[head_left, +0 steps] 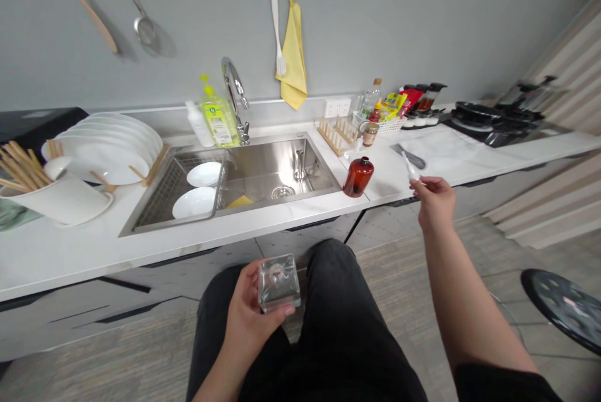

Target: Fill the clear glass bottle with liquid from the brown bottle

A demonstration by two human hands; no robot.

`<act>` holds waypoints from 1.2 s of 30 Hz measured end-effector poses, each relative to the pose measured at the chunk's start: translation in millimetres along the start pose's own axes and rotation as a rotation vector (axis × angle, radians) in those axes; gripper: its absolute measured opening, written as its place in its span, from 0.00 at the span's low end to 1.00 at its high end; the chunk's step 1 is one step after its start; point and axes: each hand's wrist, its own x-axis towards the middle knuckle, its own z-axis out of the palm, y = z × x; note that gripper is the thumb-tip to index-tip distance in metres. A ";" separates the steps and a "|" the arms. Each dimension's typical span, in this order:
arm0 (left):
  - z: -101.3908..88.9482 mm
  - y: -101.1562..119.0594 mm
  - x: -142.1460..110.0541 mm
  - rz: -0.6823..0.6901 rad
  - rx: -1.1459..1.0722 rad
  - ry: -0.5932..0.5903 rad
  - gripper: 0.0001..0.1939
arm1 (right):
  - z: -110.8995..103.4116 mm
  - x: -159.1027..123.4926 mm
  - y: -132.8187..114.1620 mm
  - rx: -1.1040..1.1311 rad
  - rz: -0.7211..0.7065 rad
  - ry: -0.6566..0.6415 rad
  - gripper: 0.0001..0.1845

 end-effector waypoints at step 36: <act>-161.2 103.7 -19.8 0.158 0.194 0.364 0.49 | 496.0 -435.2 -110.0 -0.106 -0.373 -1.424 0.08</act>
